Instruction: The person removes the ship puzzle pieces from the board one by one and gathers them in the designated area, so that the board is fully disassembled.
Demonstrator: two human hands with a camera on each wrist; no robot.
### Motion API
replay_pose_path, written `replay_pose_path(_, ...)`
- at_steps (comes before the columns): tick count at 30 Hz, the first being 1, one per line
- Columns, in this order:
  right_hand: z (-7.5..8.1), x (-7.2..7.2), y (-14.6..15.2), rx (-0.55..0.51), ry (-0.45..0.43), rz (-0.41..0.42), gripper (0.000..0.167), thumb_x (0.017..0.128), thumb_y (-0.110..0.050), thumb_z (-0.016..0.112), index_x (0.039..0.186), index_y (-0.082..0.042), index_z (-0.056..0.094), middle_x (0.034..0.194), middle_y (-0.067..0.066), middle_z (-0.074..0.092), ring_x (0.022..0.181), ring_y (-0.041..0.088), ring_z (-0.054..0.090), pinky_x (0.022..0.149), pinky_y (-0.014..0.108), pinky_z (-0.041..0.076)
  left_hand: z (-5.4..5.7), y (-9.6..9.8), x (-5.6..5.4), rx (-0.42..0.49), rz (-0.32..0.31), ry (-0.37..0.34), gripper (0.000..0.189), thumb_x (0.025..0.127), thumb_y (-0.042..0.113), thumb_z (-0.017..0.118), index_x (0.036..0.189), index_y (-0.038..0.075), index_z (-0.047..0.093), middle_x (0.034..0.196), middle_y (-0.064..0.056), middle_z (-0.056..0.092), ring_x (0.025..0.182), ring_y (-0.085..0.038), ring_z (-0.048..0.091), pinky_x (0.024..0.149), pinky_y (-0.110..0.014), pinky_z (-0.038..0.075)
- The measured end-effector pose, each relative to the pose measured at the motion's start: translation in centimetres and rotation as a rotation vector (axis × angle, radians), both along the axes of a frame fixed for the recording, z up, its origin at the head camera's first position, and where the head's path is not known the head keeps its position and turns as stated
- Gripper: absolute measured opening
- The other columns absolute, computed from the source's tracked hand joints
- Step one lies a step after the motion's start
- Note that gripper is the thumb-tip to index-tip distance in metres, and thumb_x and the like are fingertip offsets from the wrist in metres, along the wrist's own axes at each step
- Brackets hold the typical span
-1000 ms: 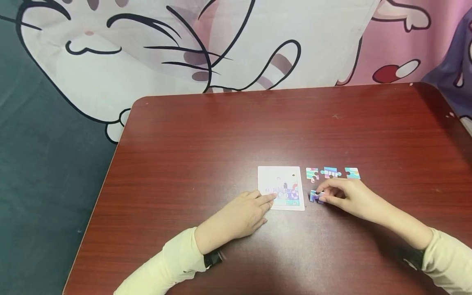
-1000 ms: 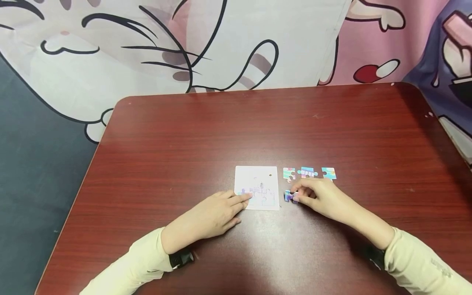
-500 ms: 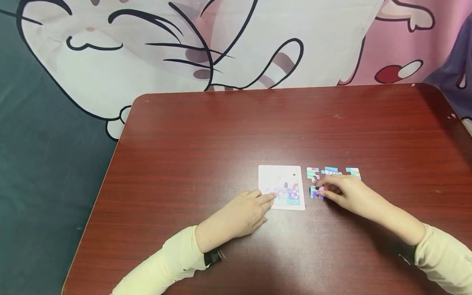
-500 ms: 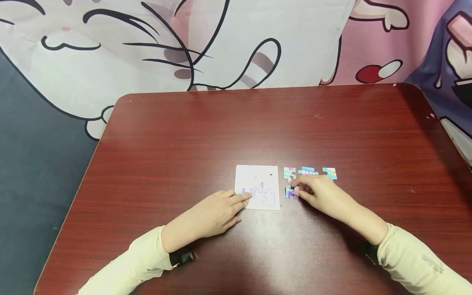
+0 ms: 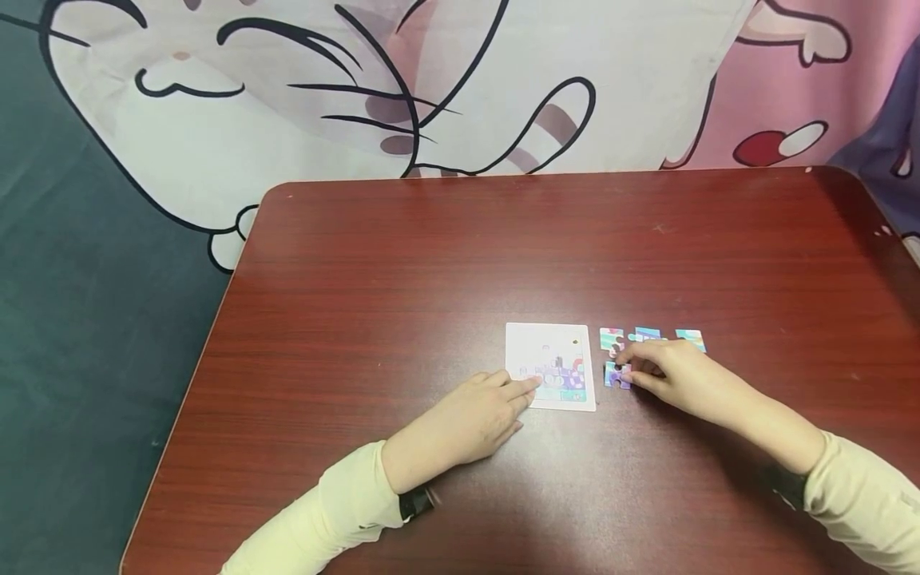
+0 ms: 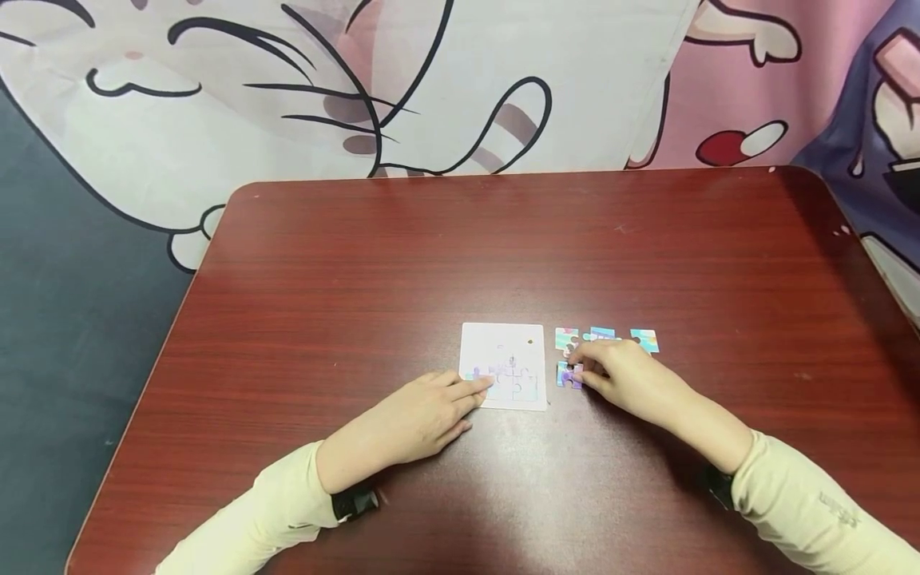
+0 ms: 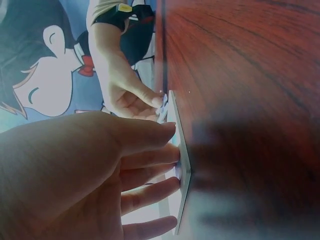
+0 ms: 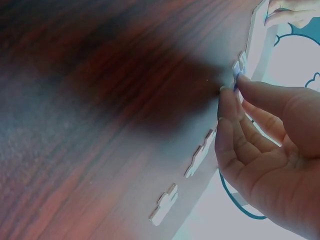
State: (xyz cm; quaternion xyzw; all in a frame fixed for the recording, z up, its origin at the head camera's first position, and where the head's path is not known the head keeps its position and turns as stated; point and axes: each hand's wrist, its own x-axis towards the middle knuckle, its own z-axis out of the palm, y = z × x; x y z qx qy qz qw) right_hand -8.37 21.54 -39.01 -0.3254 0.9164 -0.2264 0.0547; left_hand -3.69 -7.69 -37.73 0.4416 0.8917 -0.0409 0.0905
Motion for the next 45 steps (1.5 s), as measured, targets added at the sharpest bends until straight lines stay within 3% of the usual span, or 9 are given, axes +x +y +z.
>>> replay_pose_path(8,-0.2,0.0,-0.1,0.000,0.019,0.006,0.018,0.076,-0.007,0.074,0.090,-0.014,0.067,0.070,-0.017,0.055,0.064,-0.004,0.046,0.057,0.021,0.043,-0.2,-0.2,0.1,0.024,0.008,-0.007,0.037,0.097,0.022,0.047,0.132,0.014,0.054,0.146,0.005,0.040,0.111,-0.012,0.051,0.088,-0.026,0.046)
replay_pose_path(23,0.1,-0.2,0.0,-0.010,0.037,-0.008,0.016,0.077,-0.010,0.074,0.087,-0.019,0.066,0.067,-0.019,0.050,0.061,-0.003,0.041,0.055,0.019,0.038,-0.1,-0.1,0.1,0.019,0.015,-0.012,0.039,0.097,0.028,0.047,0.133,0.014,0.053,0.146,0.005,0.040,0.112,-0.012,0.051,0.088,-0.027,0.046)
replay_pose_path(29,0.4,-0.2,-0.6,0.006,0.010,-0.044,0.016,0.080,-0.017,0.073,0.094,-0.017,0.067,0.068,-0.019,0.052,0.061,-0.002,0.044,0.057,0.020,0.040,-0.2,-0.1,0.2,0.014,0.015,-0.012,0.040,0.097,0.029,0.047,0.134,0.014,0.052,0.146,0.005,0.040,0.113,-0.012,0.050,0.090,-0.027,0.045)
replay_pose_path(33,0.3,-0.3,-0.9,-0.002,0.038,-0.056,0.019,0.080,-0.019,0.073,0.097,-0.016,0.067,0.073,-0.017,0.057,0.065,-0.003,0.050,0.061,0.023,0.046,-0.3,0.0,0.1,0.009,0.015,-0.019,0.041,0.097,0.030,0.047,0.134,0.015,0.052,0.146,0.005,0.039,0.113,-0.012,0.049,0.089,-0.026,0.045)
replay_pose_path(38,0.1,-0.8,-1.1,-0.067,0.080,-0.024,0.021,0.076,-0.014,0.076,0.096,-0.013,0.070,0.081,-0.012,0.064,0.071,-0.001,0.055,0.064,0.027,0.050,-0.3,0.0,0.1,0.009,0.018,-0.020,0.042,0.097,0.030,0.048,0.135,0.014,0.051,0.147,0.005,0.038,0.116,-0.012,0.049,0.091,-0.027,0.045)
replay_pose_path(45,-0.1,-2.1,-2.0,-0.190,0.045,0.064,0.030,0.070,-0.009,0.080,0.098,-0.009,0.070,0.079,-0.008,0.065,0.069,0.004,0.057,0.058,0.023,0.048,-0.2,0.0,0.2,-0.002,0.023,-0.029,0.044,0.096,0.033,0.049,0.136,0.014,0.050,0.148,0.005,0.037,0.117,-0.013,0.047,0.091,-0.027,0.045)
